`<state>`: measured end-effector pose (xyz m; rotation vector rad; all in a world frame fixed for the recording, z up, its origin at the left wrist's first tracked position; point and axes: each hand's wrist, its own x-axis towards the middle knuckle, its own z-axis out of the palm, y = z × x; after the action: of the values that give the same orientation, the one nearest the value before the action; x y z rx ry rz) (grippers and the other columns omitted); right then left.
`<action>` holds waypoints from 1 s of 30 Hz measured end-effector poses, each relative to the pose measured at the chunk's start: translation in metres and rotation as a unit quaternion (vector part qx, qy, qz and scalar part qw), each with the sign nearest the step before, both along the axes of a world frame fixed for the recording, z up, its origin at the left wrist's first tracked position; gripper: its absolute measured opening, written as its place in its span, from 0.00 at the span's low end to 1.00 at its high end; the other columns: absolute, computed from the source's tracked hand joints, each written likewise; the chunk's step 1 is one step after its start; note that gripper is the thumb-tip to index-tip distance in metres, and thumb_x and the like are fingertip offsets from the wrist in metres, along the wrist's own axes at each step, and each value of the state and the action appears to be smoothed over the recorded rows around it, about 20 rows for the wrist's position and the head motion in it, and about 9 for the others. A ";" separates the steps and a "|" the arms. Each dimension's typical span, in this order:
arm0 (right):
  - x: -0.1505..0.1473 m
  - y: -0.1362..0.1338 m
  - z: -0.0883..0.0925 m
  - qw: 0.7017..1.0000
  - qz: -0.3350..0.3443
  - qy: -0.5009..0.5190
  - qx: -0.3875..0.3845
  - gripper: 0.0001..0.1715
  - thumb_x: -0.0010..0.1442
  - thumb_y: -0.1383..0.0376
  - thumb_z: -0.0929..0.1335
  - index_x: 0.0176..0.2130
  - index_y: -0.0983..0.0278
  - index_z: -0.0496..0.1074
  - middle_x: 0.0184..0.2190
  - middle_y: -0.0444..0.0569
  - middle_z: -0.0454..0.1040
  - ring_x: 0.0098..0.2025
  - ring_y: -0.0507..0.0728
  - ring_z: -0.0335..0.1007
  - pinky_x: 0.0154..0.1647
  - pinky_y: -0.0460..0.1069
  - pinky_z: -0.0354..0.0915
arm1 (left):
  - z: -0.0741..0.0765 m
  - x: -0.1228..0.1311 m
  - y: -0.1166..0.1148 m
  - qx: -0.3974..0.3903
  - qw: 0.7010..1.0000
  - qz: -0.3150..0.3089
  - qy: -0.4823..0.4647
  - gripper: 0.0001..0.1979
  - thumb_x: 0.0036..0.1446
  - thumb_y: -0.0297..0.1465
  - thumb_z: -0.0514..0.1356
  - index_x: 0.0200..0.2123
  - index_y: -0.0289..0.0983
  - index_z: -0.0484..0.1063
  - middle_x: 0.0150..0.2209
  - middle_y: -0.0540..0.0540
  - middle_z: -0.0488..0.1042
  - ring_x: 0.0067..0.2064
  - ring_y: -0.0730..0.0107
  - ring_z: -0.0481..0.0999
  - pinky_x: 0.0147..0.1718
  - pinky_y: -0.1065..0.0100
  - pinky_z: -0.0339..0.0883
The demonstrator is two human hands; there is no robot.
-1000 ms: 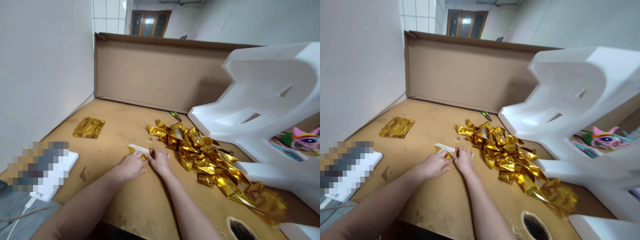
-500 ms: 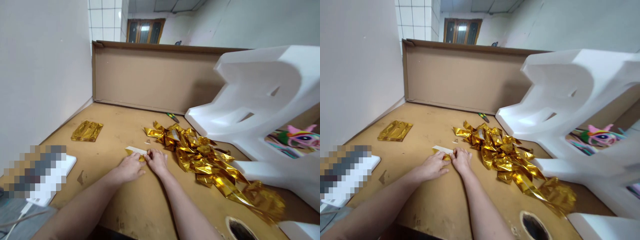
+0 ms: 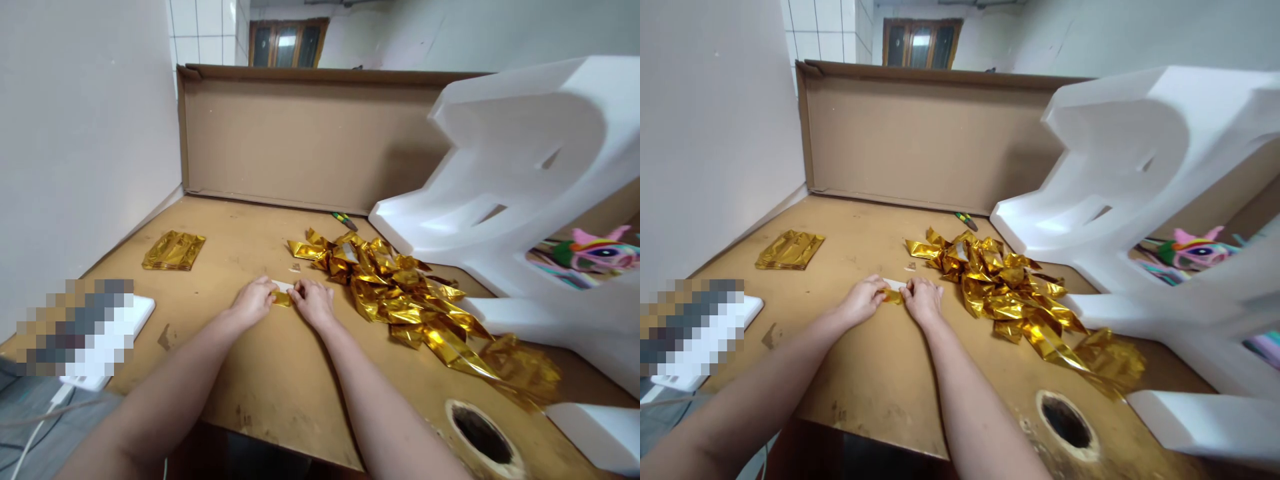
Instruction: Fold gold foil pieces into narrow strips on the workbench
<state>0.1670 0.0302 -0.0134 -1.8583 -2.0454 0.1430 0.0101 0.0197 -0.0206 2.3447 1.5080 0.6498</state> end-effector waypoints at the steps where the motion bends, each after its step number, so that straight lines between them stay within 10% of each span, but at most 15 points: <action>1: 0.000 0.000 0.000 1.000 -0.003 0.001 -0.003 0.06 0.55 0.64 0.65 0.27 0.62 0.68 0.28 0.46 0.71 0.35 0.56 0.64 0.36 0.49 0.48 | -0.001 -0.002 0.003 0.004 1.000 0.013 -0.006 0.12 0.54 0.23 0.55 0.39 0.38 0.73 0.39 0.45 0.71 0.41 0.67 0.71 0.42 0.68 0.65; 18: -0.002 0.001 -0.002 1.000 -0.001 -0.023 0.003 0.07 0.57 0.63 0.64 0.28 0.61 0.67 0.30 0.47 0.71 0.36 0.57 0.63 0.36 0.50 0.49 | -0.011 -0.019 0.036 -0.019 0.998 -0.027 -0.045 0.11 0.48 0.18 0.55 0.27 0.37 0.76 0.30 0.51 0.71 0.33 0.72 0.72 0.37 0.73 0.66; 30: 0.005 0.005 -0.008 0.999 0.036 -0.006 0.028 0.07 0.55 0.63 0.63 0.26 0.61 0.66 0.26 0.46 0.70 0.34 0.57 0.63 0.36 0.50 0.49 | -0.005 -0.025 0.036 -0.021 0.999 0.030 -0.018 0.21 0.46 0.28 0.62 0.47 0.37 0.70 0.42 0.44 0.69 0.48 0.59 0.65 0.49 0.62 0.61</action>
<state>0.1722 0.0357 -0.0217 -1.7571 -2.1029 0.0931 -0.0147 0.0561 -0.0257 2.2517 1.5671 0.6640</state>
